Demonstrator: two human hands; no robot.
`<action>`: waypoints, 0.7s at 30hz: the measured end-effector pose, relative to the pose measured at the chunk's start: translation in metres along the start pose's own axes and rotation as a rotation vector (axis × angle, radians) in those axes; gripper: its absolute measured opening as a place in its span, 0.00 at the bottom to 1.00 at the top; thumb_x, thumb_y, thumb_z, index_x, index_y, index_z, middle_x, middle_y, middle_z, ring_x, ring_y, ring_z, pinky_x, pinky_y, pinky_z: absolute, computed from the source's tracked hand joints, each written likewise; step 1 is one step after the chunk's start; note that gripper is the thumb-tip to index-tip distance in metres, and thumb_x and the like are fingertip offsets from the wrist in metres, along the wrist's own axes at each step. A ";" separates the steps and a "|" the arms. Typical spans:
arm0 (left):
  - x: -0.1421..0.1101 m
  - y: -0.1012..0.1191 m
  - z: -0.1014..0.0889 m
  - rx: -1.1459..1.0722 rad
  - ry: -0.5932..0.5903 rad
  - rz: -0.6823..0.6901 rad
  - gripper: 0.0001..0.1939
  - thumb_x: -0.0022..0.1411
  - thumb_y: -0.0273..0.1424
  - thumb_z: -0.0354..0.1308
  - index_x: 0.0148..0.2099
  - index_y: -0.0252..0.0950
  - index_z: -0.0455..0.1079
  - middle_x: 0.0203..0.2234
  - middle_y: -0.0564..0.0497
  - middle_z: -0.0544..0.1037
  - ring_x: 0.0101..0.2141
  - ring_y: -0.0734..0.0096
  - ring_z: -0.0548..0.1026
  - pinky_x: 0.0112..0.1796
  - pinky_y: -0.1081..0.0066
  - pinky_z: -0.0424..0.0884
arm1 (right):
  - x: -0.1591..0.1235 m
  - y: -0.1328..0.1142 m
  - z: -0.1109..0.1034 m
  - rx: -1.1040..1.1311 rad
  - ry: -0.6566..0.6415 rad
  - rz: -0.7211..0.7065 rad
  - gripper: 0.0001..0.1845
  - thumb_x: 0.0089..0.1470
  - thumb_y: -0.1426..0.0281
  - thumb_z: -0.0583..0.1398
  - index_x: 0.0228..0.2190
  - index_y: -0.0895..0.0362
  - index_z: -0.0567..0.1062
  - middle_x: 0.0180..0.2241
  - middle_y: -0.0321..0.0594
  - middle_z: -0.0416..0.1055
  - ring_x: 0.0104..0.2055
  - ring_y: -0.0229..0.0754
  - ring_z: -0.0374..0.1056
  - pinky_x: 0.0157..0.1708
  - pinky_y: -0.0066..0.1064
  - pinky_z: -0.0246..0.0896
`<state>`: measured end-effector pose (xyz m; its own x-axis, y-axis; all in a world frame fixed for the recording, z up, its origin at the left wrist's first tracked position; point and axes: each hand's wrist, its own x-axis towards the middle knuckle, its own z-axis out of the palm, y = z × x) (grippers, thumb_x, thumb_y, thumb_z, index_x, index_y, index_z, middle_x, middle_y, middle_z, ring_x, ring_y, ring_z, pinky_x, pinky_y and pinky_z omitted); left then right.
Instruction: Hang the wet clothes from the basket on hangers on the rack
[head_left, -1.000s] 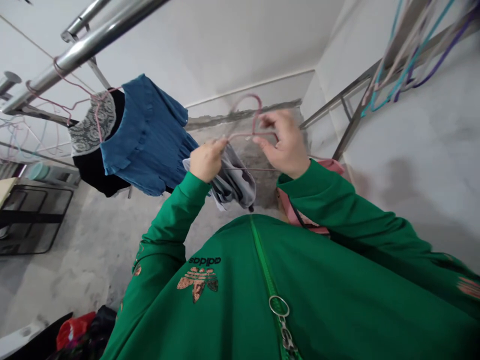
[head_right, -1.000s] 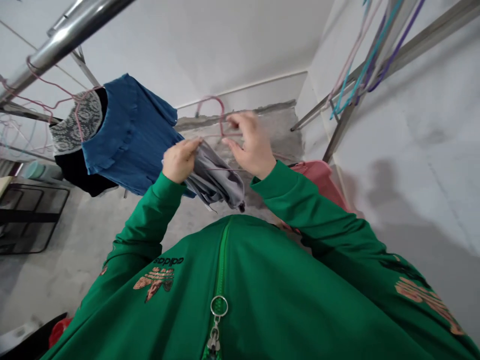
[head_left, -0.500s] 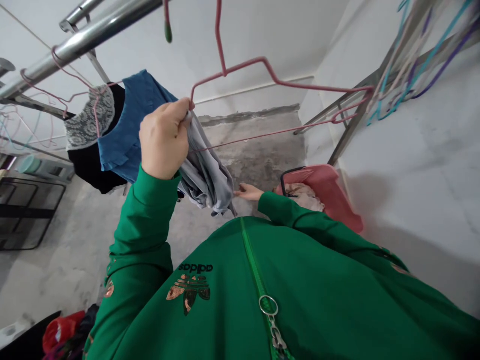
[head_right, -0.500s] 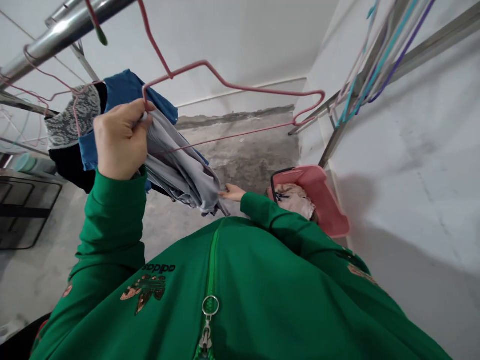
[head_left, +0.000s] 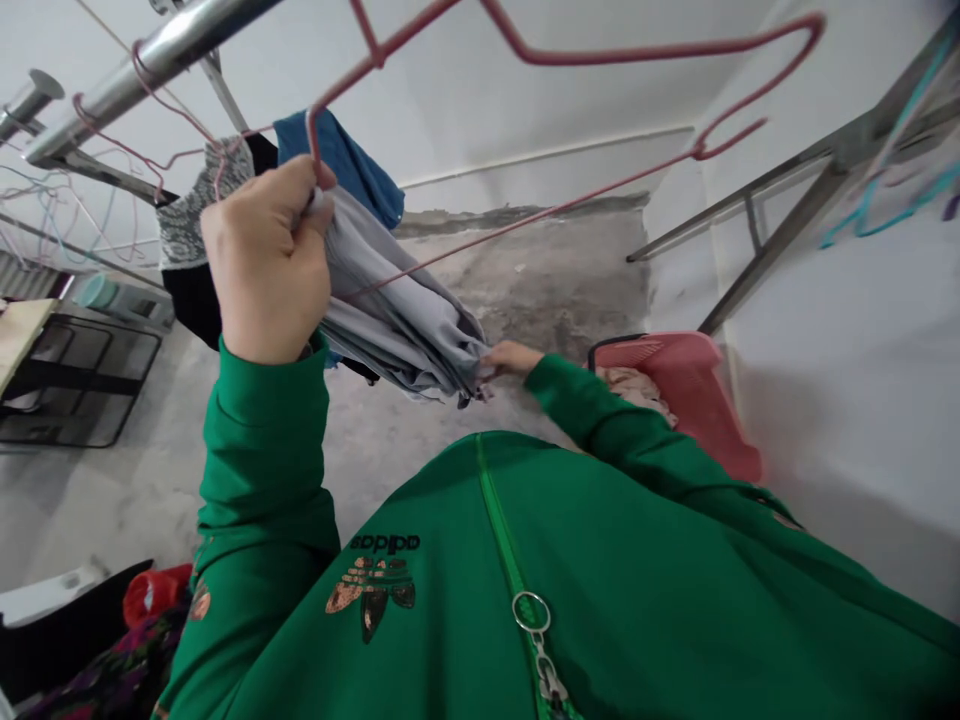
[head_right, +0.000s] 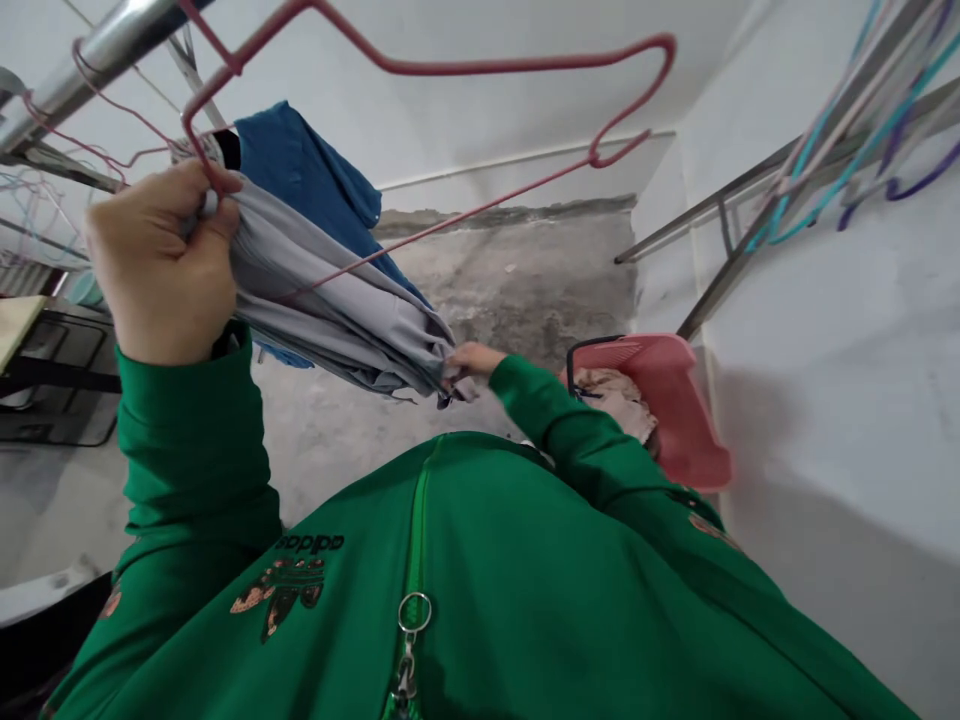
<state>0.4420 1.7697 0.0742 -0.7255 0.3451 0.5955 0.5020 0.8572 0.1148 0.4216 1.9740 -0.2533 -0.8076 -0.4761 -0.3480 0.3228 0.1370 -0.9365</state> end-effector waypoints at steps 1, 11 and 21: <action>-0.002 -0.004 -0.003 0.009 0.000 -0.024 0.14 0.57 0.23 0.55 0.45 0.33 0.76 0.32 0.53 0.77 0.35 0.73 0.74 0.40 0.73 0.69 | -0.003 -0.010 -0.024 0.030 0.007 0.006 0.17 0.52 0.58 0.61 0.24 0.61 0.73 0.24 0.45 0.74 0.30 0.44 0.71 0.34 0.37 0.70; 0.001 0.006 -0.024 0.004 -0.033 -0.019 0.17 0.58 0.26 0.53 0.48 0.31 0.76 0.35 0.52 0.75 0.38 0.66 0.74 0.45 0.61 0.71 | 0.012 0.031 -0.022 0.098 0.363 -0.005 0.22 0.56 0.53 0.58 0.44 0.57 0.68 0.48 0.46 0.71 0.53 0.40 0.62 0.53 0.36 0.61; -0.002 0.023 -0.033 0.091 -0.074 -0.027 0.17 0.59 0.28 0.53 0.49 0.37 0.76 0.33 0.55 0.73 0.38 0.68 0.75 0.43 0.61 0.71 | 0.057 0.061 0.051 0.039 -0.338 0.080 0.11 0.35 0.72 0.68 0.27 0.61 0.78 0.28 0.39 0.77 0.37 0.47 0.71 0.49 0.43 0.65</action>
<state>0.4705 1.7763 0.1020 -0.7728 0.3460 0.5320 0.4394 0.8966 0.0551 0.4205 1.9110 -0.3285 -0.5717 -0.7270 -0.3803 0.4026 0.1552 -0.9021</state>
